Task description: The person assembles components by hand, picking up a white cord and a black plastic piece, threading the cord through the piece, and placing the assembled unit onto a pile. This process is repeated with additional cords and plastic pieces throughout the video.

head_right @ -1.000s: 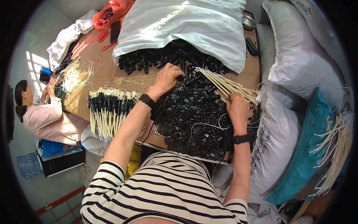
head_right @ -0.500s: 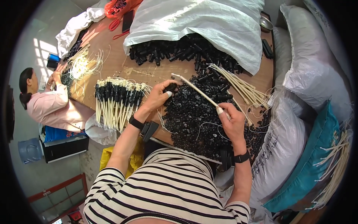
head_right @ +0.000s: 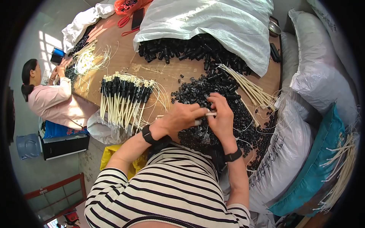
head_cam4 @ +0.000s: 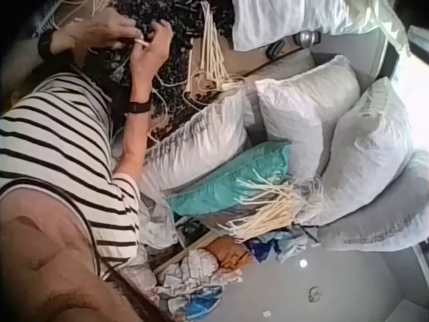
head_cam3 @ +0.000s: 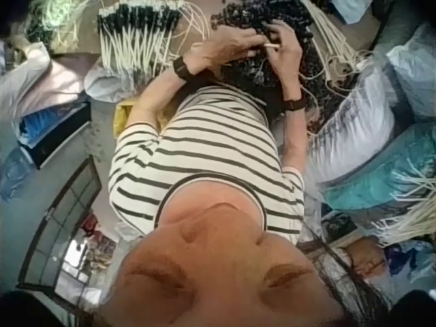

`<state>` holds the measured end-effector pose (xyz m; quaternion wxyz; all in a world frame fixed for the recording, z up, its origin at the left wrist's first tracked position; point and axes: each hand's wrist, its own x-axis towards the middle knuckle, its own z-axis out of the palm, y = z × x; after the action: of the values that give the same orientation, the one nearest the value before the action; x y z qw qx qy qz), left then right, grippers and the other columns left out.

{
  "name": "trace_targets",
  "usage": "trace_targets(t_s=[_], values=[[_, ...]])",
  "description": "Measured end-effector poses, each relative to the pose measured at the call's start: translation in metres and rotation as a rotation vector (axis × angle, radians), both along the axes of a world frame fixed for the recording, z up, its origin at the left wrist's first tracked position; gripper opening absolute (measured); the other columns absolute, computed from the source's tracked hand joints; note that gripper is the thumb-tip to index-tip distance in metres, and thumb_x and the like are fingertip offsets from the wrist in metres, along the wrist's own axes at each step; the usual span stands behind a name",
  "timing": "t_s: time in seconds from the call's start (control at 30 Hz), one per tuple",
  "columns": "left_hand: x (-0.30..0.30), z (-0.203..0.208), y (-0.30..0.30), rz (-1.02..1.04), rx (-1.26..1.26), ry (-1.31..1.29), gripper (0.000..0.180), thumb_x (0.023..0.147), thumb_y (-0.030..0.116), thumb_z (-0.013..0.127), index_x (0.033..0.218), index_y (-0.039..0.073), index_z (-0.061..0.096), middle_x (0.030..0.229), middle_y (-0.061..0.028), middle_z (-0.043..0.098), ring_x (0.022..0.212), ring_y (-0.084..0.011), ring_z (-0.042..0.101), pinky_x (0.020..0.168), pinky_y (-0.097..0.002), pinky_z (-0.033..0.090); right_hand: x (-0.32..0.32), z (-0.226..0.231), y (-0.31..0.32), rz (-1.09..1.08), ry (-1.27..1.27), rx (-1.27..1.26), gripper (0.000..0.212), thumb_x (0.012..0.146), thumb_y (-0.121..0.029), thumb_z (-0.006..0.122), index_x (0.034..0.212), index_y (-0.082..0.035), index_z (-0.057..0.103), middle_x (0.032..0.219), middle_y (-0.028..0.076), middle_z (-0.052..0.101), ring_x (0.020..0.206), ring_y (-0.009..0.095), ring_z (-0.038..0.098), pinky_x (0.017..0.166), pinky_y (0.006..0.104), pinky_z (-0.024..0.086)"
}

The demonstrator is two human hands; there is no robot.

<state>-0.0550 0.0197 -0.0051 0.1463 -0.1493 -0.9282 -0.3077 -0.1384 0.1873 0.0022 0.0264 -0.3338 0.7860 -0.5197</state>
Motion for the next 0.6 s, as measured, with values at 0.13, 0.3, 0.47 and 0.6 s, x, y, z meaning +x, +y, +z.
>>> trace_targets(t_s=[0.13, 0.3, 0.47, 0.6], values=[[0.022, -0.019, -0.038, 0.527, -0.027, -0.293, 0.019, 0.083, 0.011, 0.066, 0.102, 0.010, 0.061, 0.065, -0.0062, 0.058, 0.052, -0.0171, 0.056, 0.049, -0.0311, 0.046, -0.016, 0.009, 0.029, 0.200, -0.887, -0.461, 0.013, 0.087, -0.015, 0.059, 0.079, -0.005, 0.062, 0.124, 0.014, 0.060, 0.049, 0.000, 0.040, 0.043, 0.0153, 0.030], [0.013, -0.030, -0.026, 0.503, 0.686, -0.503, 0.013, 0.089, 0.011, 0.062, 0.100, 0.005, 0.062, 0.066, -0.0009, 0.060, 0.050, -0.0096, 0.053, 0.048, -0.0277, 0.042, 0.007, 0.015, 0.004, 0.342, -0.153, -0.015, 0.015, 0.082, -0.015, 0.069, 0.093, -0.007, 0.065, 0.081, 0.006, 0.066, 0.054, 0.018, 0.057, 0.048, 0.0322, 0.045], [0.008, -0.017, -0.014, 0.425, 0.864, -0.467, 0.017, 0.079, 0.005, 0.068, 0.096, 0.001, 0.067, 0.073, 0.0017, 0.063, 0.067, -0.0035, 0.057, 0.059, -0.0188, 0.046, 0.028, -0.008, -0.011, 0.282, 0.303, 0.532, 0.031, 0.077, -0.018, 0.074, 0.102, -0.012, 0.057, 0.089, 0.006, 0.064, 0.063, 0.029, 0.064, 0.052, 0.0374, 0.049], [0.013, -0.015, -0.021, 0.465, 0.670, -0.474, 0.025, 0.069, 0.004, 0.067, 0.094, 0.003, 0.068, 0.076, -0.0079, 0.066, 0.068, -0.0156, 0.062, 0.064, -0.0288, 0.048, 0.028, -0.008, -0.010, 0.194, 0.183, 0.246, 0.021, 0.078, -0.014, 0.071, 0.097, -0.011, 0.061, 0.080, 0.007, 0.064, 0.060, 0.028, 0.063, 0.050, 0.0372, 0.047]])
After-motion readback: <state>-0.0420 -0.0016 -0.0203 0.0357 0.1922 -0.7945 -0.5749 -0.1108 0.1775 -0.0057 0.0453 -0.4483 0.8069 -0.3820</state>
